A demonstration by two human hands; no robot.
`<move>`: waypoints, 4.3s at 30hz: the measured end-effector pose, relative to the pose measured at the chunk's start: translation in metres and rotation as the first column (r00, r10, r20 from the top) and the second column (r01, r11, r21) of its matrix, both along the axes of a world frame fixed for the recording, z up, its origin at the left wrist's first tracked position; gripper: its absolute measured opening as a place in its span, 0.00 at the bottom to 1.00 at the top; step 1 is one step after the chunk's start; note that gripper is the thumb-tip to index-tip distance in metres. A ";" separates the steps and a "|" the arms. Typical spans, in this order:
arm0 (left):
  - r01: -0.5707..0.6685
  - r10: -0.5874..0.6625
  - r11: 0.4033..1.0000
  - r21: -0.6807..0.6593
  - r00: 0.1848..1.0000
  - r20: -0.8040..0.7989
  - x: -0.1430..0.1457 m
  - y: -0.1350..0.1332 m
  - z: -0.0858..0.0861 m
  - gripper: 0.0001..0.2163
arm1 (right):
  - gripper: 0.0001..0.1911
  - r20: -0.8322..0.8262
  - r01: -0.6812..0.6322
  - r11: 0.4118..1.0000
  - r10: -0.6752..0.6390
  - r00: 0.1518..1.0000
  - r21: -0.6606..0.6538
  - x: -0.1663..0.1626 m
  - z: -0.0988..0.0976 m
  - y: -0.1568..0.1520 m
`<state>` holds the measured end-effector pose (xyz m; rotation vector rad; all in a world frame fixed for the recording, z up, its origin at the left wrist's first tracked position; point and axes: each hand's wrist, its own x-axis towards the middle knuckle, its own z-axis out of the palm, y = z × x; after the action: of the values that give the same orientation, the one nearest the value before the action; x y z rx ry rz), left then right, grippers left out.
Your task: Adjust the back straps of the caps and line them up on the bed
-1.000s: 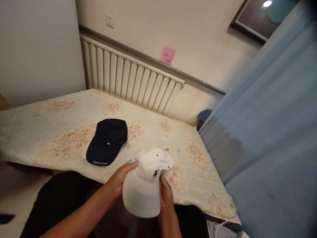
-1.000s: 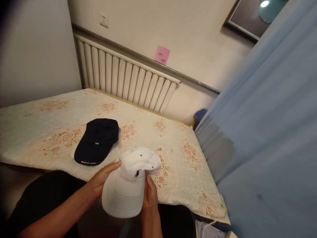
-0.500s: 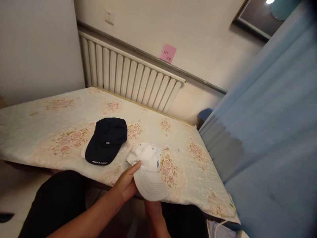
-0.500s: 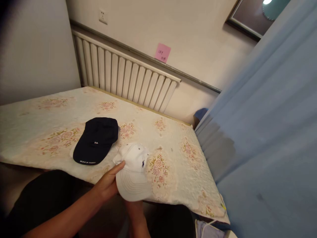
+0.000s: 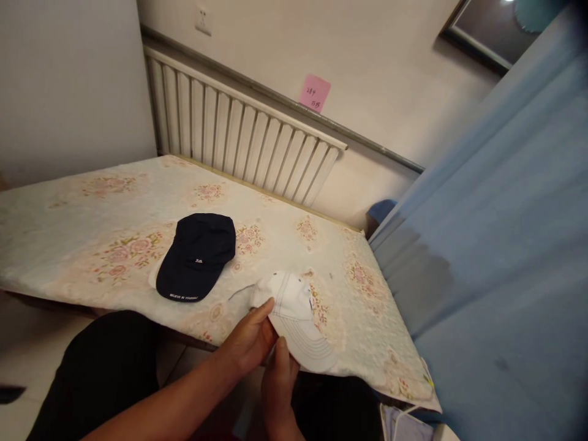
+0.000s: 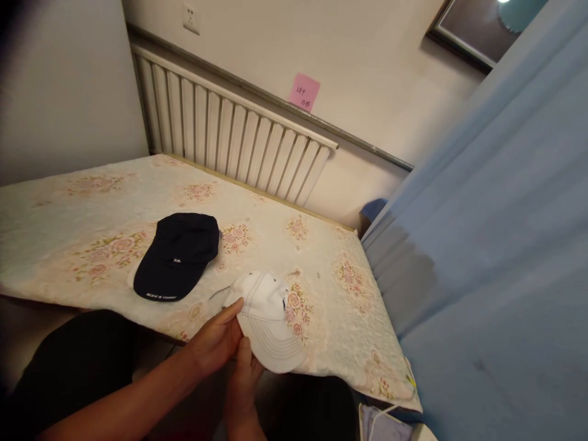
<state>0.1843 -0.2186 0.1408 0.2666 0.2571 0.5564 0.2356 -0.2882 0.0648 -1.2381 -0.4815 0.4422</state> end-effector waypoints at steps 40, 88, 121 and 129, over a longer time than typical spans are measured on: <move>-0.222 0.218 0.974 -0.050 0.973 -0.082 -0.008 0.016 -0.003 0.22 | 0.29 -0.386 -0.062 0.963 0.164 0.908 0.263 0.021 0.042 0.019; -0.127 0.147 0.984 0.125 0.975 -0.169 -0.013 0.003 -0.034 0.07 | 0.22 -0.513 -0.211 0.947 0.309 0.801 0.241 0.015 0.030 0.024; -0.098 0.090 0.986 -0.135 0.994 -0.065 -0.004 -0.008 -0.031 0.07 | 0.27 -0.476 -0.099 0.951 0.235 0.848 0.294 0.023 0.038 0.023; -0.073 0.067 0.996 -0.046 0.990 -0.122 0.002 -0.010 -0.032 0.10 | 0.27 -0.580 -0.109 0.959 0.247 0.776 0.263 0.017 0.046 0.020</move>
<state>0.1867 -0.2291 0.1087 0.2432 0.3984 0.6035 0.2521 -0.2681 0.1106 -0.7737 -0.0813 0.8955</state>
